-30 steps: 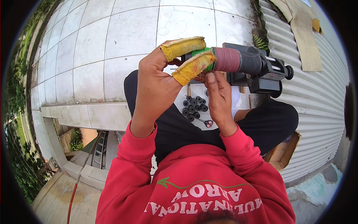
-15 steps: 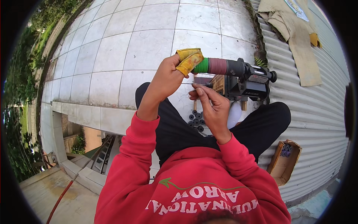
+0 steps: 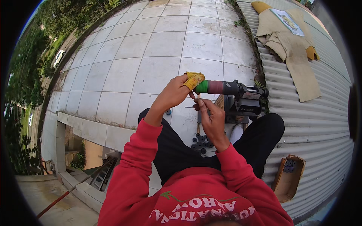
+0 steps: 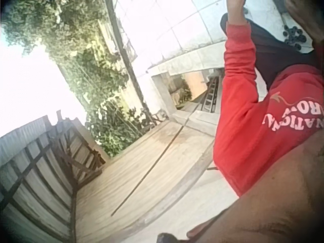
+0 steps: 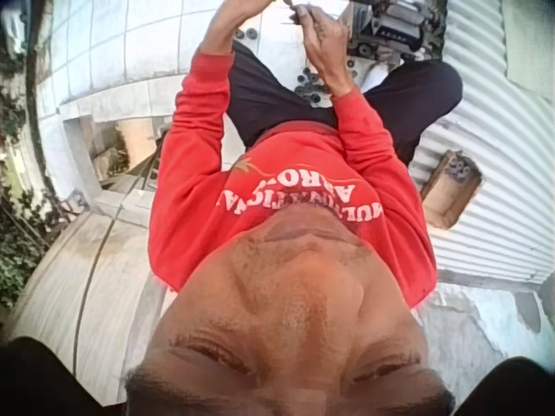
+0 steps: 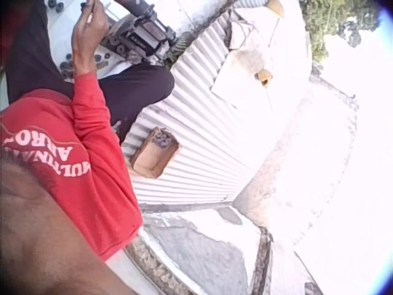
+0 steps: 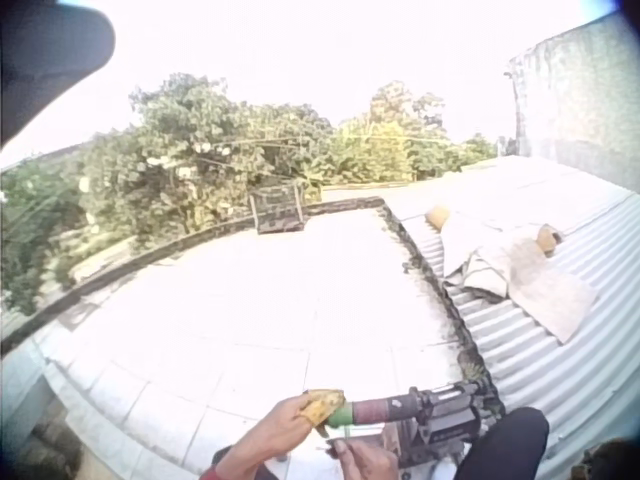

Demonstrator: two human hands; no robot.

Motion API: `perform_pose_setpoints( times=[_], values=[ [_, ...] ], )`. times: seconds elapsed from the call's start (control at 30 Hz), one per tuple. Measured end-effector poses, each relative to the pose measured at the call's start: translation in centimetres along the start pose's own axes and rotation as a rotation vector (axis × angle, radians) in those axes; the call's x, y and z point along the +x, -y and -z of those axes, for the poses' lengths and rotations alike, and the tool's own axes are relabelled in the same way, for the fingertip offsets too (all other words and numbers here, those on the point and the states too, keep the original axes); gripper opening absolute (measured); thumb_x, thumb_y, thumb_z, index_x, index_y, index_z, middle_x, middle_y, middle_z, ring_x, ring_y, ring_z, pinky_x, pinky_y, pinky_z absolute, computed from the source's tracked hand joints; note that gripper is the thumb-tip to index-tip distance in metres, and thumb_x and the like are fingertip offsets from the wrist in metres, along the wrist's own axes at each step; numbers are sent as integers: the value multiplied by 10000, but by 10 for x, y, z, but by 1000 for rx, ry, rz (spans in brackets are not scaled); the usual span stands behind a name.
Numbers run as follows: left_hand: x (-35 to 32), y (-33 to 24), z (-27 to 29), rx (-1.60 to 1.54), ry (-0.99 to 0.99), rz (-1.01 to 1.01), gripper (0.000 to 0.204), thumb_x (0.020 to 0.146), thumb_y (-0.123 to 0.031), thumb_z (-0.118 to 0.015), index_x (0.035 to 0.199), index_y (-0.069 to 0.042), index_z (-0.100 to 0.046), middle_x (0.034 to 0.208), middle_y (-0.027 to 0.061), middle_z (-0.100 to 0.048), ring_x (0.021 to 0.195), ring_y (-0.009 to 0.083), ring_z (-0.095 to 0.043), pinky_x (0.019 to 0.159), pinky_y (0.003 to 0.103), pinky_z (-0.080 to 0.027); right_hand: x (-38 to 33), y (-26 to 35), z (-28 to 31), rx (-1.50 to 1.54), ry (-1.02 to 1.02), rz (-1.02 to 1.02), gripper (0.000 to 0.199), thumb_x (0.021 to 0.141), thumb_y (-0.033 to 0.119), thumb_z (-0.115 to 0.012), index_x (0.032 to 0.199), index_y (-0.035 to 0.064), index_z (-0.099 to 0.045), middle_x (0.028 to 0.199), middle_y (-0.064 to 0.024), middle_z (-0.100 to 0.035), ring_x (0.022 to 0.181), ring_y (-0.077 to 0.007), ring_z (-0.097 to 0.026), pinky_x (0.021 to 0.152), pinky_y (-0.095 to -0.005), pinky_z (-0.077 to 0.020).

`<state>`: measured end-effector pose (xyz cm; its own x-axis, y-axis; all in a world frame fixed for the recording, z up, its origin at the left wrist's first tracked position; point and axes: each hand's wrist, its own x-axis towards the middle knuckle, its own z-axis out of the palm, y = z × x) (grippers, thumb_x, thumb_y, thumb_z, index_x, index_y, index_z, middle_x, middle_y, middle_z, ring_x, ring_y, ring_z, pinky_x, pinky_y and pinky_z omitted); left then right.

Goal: Assembling and inspecting small black spools or mechanical parts using a winding machine.

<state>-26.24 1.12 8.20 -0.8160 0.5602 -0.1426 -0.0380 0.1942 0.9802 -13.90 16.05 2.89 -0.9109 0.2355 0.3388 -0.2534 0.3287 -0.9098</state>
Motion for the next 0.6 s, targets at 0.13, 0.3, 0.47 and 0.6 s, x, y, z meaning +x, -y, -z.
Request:
perform_pose_setpoints(
  times=[0.13,0.3,0.47,0.6],
  values=[
    [0,1,-3,205,-92,-64,424,1167,-312,-533,1365,21,-705,1013,52,-730,846,111,-616,761,291,-528,6,-6,0,-32,-7,48,238,1107,173,-639,1071,-18,-777,908,-145,-801,819,-288,-775,743,-385,-570],
    [0,4,-5,186,-119,-119,367,1124,-245,-562,1296,36,-723,967,96,-757,835,152,-682,771,325,-547,6,-7,2,-53,46,21,269,1128,163,-618,1107,-63,-761,940,-139,-815,887,-188,-789,803,-328,-606],
    [2,5,0,183,-61,-132,338,1084,-181,-564,1238,74,-722,931,124,-769,802,180,-731,762,349,-569,8,-7,-4,234,56,-108,345,1159,219,-568,1031,-54,-737,880,-95,-778,776,-146,-716,747,-305,-572],
    [8,10,-1,165,-56,-102,318,1053,-168,-562,1191,66,-725,897,126,-762,776,189,-718,738,362,-561,13,-7,-11,495,89,-226,388,1181,283,-513,1020,-6,-716,846,-77,-742,685,-92,-620,661,-262,-499]
  ],
)
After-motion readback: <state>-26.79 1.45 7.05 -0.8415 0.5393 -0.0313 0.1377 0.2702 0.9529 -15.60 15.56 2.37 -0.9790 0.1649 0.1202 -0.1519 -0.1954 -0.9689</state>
